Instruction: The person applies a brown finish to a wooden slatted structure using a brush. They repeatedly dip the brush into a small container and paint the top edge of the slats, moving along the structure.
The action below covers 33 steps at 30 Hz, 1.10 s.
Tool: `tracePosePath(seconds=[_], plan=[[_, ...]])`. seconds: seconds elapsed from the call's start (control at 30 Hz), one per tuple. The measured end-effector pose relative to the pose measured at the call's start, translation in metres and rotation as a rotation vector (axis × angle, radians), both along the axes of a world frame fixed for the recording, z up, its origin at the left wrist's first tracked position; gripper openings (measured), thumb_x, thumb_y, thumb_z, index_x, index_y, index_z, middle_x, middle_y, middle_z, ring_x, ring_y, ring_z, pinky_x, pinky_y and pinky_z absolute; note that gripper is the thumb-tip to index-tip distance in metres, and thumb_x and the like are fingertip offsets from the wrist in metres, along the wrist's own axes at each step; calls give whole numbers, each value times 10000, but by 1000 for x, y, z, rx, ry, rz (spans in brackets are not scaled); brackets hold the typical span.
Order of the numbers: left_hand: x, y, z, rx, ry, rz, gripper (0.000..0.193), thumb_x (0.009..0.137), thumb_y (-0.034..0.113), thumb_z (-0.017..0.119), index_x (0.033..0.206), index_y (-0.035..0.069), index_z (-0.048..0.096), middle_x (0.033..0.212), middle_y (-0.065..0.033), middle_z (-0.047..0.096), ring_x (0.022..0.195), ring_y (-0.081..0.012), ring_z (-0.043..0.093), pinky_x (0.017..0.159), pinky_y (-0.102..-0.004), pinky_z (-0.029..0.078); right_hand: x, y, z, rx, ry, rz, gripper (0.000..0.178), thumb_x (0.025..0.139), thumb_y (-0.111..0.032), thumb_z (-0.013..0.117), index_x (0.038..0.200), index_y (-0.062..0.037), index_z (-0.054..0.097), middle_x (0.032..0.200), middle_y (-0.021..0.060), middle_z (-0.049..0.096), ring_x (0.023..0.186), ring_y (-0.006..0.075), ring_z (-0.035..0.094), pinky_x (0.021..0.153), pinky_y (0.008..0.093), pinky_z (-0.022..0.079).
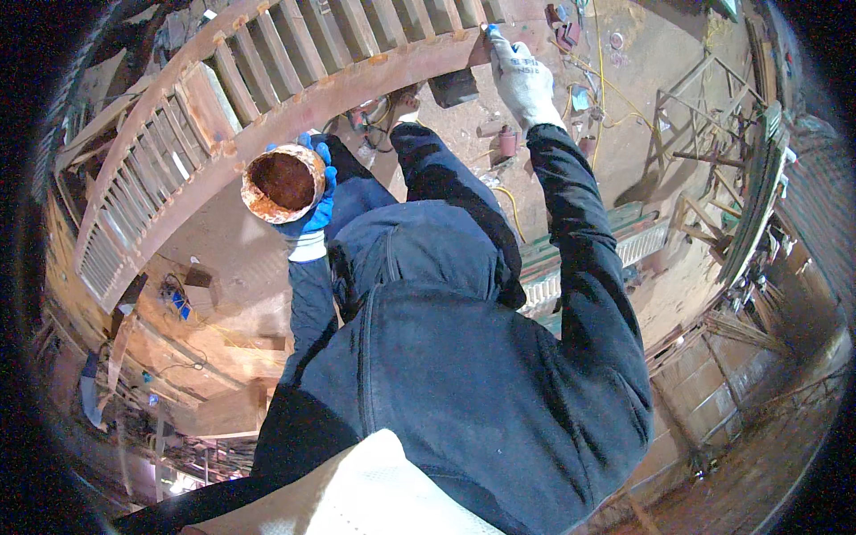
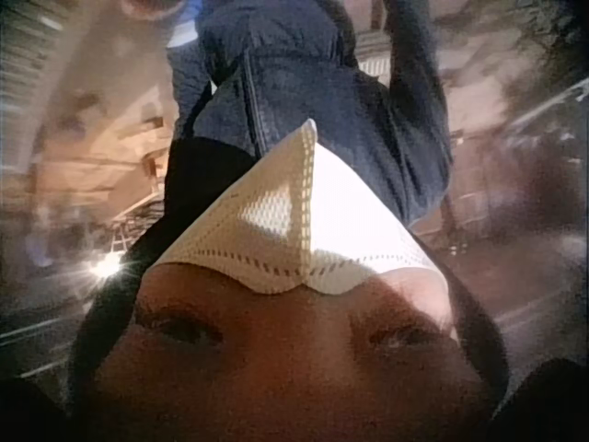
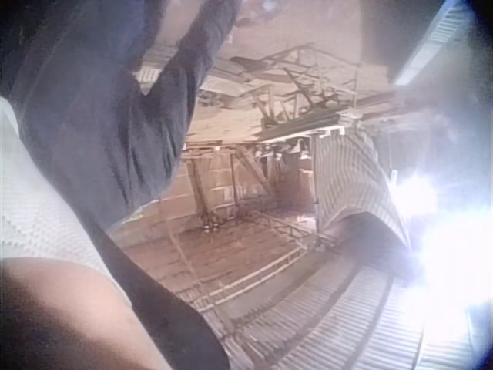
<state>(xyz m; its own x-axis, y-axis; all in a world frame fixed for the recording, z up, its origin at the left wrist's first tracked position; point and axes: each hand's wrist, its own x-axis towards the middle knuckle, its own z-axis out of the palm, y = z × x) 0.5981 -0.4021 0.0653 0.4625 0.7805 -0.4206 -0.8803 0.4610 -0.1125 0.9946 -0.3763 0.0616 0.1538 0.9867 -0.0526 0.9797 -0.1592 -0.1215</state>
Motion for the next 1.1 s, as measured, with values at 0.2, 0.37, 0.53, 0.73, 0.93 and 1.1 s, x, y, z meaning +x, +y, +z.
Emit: tracePosePath(seconds=[0.2,0.37,0.53,0.73,0.93,1.1], plan=[[-10,-10,-17,6,18,75,539,940,520,501,1396,234,464,1463,-199,405,1297,-474,419,977,-692,413,6,-1,11,-54,65,53,351,966,-274,509,1315,-269,541,861,119,598,708,329,646,609,448,519],[-9,-13,-28,111,464,-80,663,895,493,604,1425,151,397,1419,-100,485,1312,-311,456,1108,-519,348,-2,-2,8,-124,-37,-4,343,969,-291,505,1307,-265,554,853,115,606,736,324,649,635,444,519],[-5,-11,-12,195,440,-92,718,848,481,680,1413,139,398,1390,-70,516,1293,-264,483,1133,-465,342,4,-6,12,-47,90,15,362,963,-277,507,1323,-256,533,860,120,610,737,330,650,631,455,520],[0,-7,-10,177,388,-41,610,901,515,559,1410,207,423,1455,-157,416,1310,-406,419,1016,-613,403,-5,-9,14,-189,-10,-60,383,982,-238,495,1365,-216,486,857,144,579,773,368,620,680,475,494],[-4,-8,-8,176,141,6,676,891,564,566,1429,187,411,1452,-126,437,1336,-380,411,1086,-612,331,14,-23,11,-109,1119,-525,319,984,-302,556,1263,-156,609,809,-26,602,544,67,489,472,222,385],[-2,-2,4,49,8,44,535,938,538,488,1402,274,451,1516,-176,345,1348,-470,359,973,-691,412,25,-34,21,-162,1490,-687,318,979,-327,579,1176,-79,590,784,-41,560,510,8,385,439,189,315]])
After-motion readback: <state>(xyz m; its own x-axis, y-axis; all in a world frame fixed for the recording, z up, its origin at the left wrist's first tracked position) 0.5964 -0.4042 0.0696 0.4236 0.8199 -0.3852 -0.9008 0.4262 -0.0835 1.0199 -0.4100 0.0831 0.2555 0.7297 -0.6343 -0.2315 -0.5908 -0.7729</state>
